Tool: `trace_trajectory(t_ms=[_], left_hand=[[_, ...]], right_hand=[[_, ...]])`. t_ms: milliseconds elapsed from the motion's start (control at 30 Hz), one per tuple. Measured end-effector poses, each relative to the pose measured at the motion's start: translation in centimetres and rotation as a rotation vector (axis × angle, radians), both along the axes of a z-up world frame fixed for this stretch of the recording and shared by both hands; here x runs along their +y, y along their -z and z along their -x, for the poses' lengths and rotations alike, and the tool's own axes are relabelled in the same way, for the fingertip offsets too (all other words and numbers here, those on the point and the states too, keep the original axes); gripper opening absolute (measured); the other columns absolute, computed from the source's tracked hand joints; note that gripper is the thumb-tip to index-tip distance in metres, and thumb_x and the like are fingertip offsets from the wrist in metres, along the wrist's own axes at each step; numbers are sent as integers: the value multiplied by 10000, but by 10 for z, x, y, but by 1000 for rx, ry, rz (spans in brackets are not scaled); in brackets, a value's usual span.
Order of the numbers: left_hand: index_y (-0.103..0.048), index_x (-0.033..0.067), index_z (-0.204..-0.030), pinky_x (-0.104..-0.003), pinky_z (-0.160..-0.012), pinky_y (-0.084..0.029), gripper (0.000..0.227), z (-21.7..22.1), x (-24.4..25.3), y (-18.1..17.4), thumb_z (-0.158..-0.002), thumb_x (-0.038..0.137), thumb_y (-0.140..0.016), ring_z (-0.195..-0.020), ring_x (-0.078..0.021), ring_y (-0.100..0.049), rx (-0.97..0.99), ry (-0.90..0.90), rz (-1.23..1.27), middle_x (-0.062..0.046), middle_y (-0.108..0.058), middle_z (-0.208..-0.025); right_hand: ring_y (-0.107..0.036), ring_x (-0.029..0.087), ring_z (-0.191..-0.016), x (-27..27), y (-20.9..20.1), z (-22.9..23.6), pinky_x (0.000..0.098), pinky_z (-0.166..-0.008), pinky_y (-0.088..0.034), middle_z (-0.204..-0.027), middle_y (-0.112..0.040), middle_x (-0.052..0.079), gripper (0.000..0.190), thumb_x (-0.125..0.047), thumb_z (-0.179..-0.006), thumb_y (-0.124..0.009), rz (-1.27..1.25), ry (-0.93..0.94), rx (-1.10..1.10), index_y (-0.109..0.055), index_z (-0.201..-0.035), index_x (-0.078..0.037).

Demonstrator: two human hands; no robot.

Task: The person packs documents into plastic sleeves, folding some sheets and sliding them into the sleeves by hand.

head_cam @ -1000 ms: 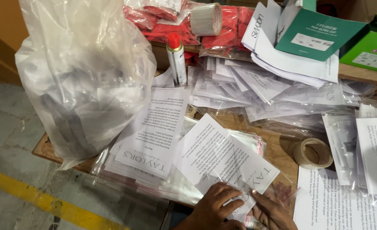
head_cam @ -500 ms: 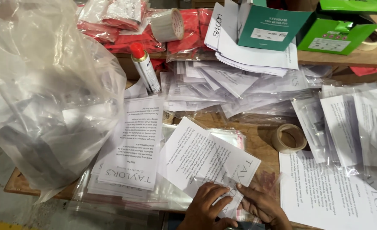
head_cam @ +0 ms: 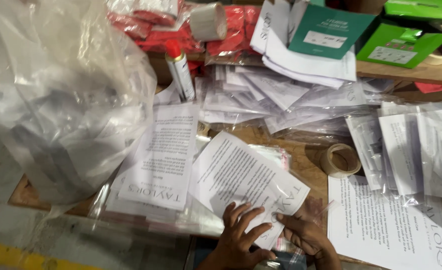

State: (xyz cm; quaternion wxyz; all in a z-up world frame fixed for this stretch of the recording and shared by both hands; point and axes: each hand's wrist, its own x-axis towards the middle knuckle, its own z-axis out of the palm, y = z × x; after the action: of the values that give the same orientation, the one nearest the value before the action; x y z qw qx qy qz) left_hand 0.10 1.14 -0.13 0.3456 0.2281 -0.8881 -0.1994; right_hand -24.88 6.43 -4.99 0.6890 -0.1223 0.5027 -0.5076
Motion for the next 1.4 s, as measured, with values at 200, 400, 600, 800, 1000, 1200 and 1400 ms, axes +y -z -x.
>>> trace_trajectory(t_ms=[200,400,600,800,1000,1200,1400], left_hand=[[-749,184,-1235,-553,-1191,-289,560,-10,4,-10,-975,658,-604,-1441,-356,-395,129,-107,47,-143,-584,-1483],[-671,197,-1285,-517,-1182,-354,446,-22,8,-19,-1008,546,-692,-1400,-338,-431,255,-160,61,-143,-534,-1486],[-603,142,-1289,-519,-1161,-385,393,-30,5,-21,-1023,414,-702,-1352,-341,-462,359,-179,83,-163,-489,-1476],[-607,101,-1291,-481,-1133,-452,352,-43,1,-19,-1034,326,-691,-1324,-315,-468,471,-217,10,-163,-486,-1421],[-594,85,-1307,-404,-1016,-557,334,-49,-3,-11,-1058,286,-689,-1154,-247,-616,483,-122,-101,-188,-501,-1396],[-582,82,-1296,-307,-826,-607,298,-64,4,-27,-1066,218,-712,-1007,-208,-656,541,-151,90,-157,-546,-1292],[-567,98,-1263,-296,-809,-593,293,-98,13,-34,-1026,117,-738,-906,-161,-628,502,-303,169,-149,-525,-1262]], right_hand=[[-663,112,-590,20,44,23,257,-500,-553,-943,-722,189,246,72,-1107,-669,483,26,-352,-574,-1306,182],[-672,199,-709,15,-15,10,274,-534,-566,-1083,-709,182,405,11,-1001,-618,352,225,153,-553,-1400,38],[-644,311,-1174,-6,-101,-34,448,-991,-584,-1294,-633,225,419,46,-1038,-544,474,258,175,-492,-1452,89],[-621,289,-1366,-2,-160,-43,424,-1127,-503,-1510,-567,212,508,69,-1066,-496,583,393,314,-424,-1569,53],[-692,285,-1132,-37,-130,-68,395,-939,-582,-1285,-629,229,413,55,-1123,-514,596,395,301,-460,-1531,85],[-657,287,-1026,-116,-71,-145,419,-804,-622,-1260,-588,214,519,-88,-958,-680,655,68,817,-434,-1410,-21],[-583,258,-1296,-158,-67,-248,332,-985,-623,-1509,-415,204,666,-248,-1039,-586,537,54,113,-191,-1547,-77]])
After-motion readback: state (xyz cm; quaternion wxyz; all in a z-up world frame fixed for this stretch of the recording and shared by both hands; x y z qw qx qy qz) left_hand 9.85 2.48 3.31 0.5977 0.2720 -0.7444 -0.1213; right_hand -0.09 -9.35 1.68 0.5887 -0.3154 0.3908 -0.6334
